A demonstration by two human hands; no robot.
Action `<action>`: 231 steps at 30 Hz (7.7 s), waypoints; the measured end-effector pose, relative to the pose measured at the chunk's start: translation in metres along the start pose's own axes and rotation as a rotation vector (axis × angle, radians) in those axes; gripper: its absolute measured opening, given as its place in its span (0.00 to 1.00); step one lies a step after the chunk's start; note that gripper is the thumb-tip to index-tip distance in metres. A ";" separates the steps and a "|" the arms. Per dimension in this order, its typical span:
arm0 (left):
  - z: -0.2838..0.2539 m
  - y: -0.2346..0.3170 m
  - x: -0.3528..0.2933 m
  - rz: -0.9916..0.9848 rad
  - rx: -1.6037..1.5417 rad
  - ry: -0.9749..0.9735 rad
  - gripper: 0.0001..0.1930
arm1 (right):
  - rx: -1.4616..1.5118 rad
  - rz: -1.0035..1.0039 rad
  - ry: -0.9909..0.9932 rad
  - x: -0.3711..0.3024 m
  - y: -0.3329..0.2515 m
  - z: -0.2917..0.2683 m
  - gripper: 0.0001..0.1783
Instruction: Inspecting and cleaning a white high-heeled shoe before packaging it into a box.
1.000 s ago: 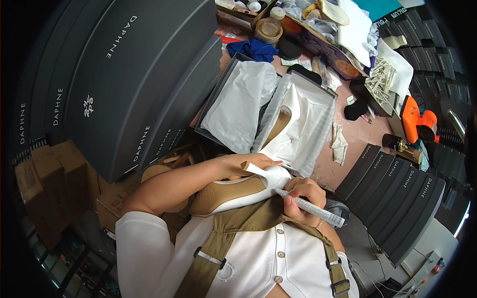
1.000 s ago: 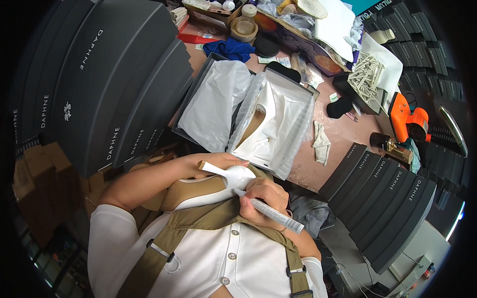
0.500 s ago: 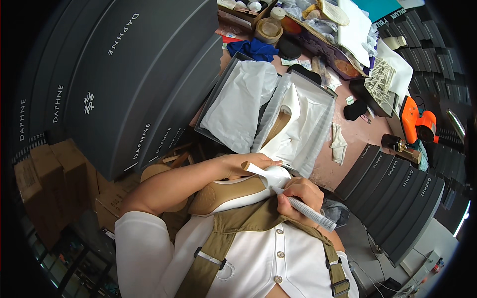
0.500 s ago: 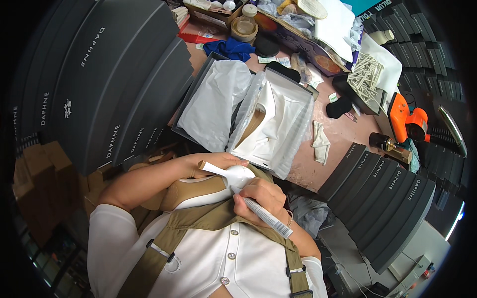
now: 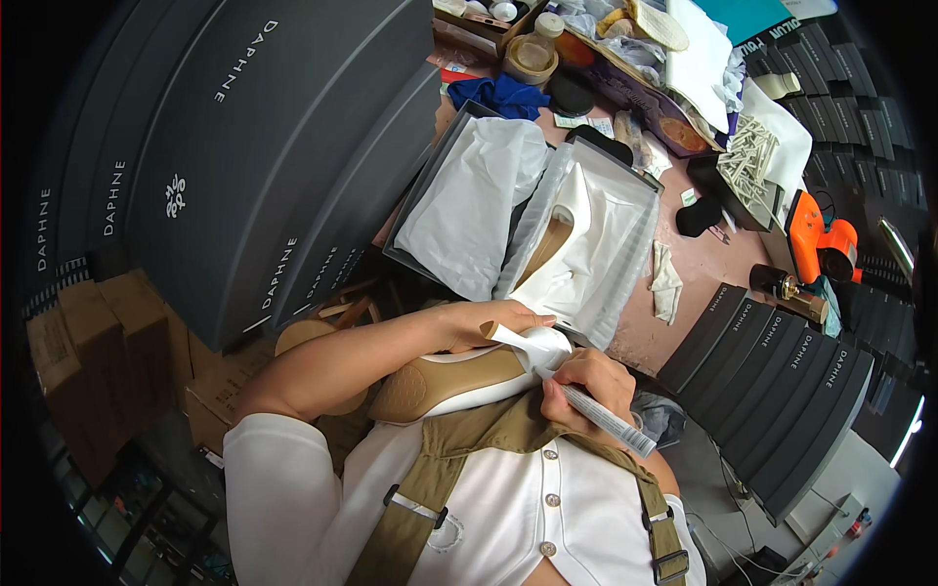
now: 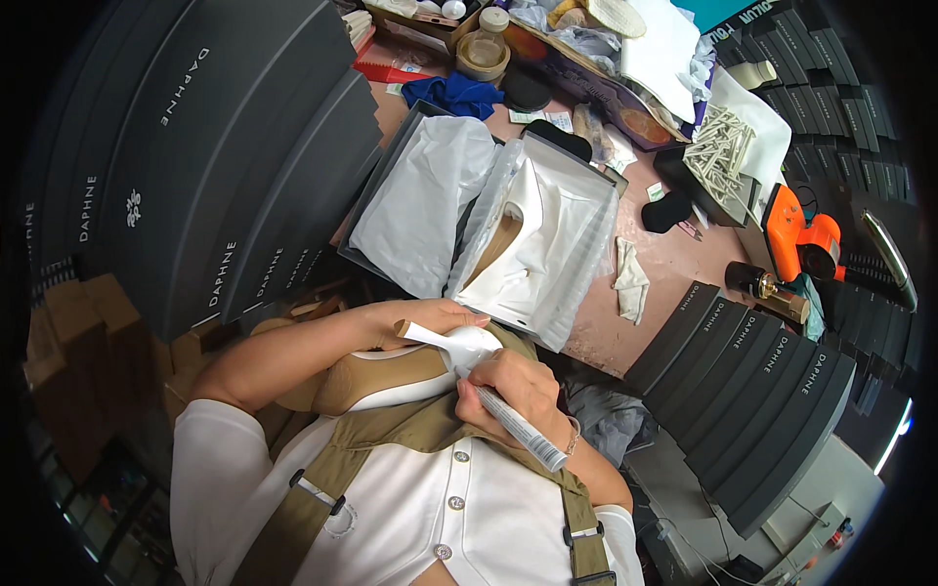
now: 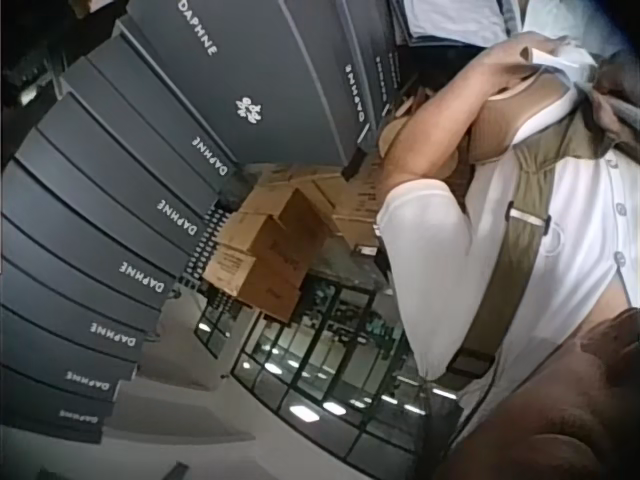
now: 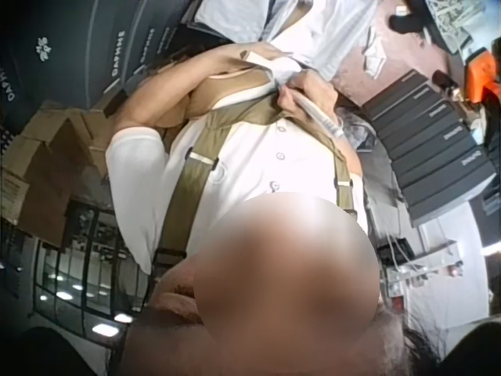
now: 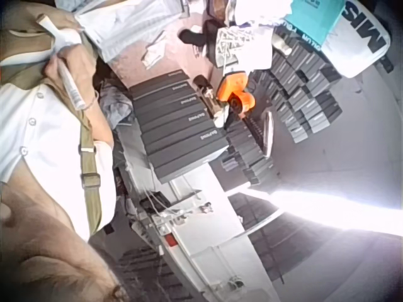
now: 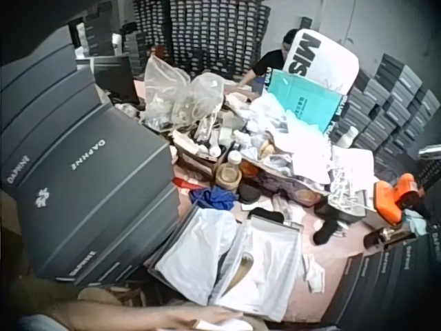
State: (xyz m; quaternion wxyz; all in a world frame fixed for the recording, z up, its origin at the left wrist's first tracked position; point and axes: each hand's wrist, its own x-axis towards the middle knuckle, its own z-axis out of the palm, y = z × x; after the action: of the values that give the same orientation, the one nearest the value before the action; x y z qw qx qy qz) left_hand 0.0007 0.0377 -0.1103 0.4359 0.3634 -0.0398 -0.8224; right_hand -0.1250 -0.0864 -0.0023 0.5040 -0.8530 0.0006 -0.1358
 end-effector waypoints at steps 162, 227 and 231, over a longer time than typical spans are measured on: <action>0.036 0.058 -0.035 0.938 -0.330 0.151 0.20 | 0.605 0.387 0.126 -0.024 -0.017 0.036 0.29; -0.020 0.017 -0.008 0.529 -0.807 -0.301 0.36 | 0.457 0.552 0.314 -0.035 0.004 0.025 0.16; -0.025 0.020 -0.021 0.617 -0.502 -0.292 0.38 | 0.644 0.524 0.371 -0.037 0.013 0.012 0.19</action>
State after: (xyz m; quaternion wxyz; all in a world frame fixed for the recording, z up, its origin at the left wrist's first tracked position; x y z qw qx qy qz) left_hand 0.0377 0.0476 -0.1095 0.7266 0.0965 -0.0065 -0.6802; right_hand -0.1563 -0.0775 -0.0275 0.7523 -0.5851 0.2647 -0.1473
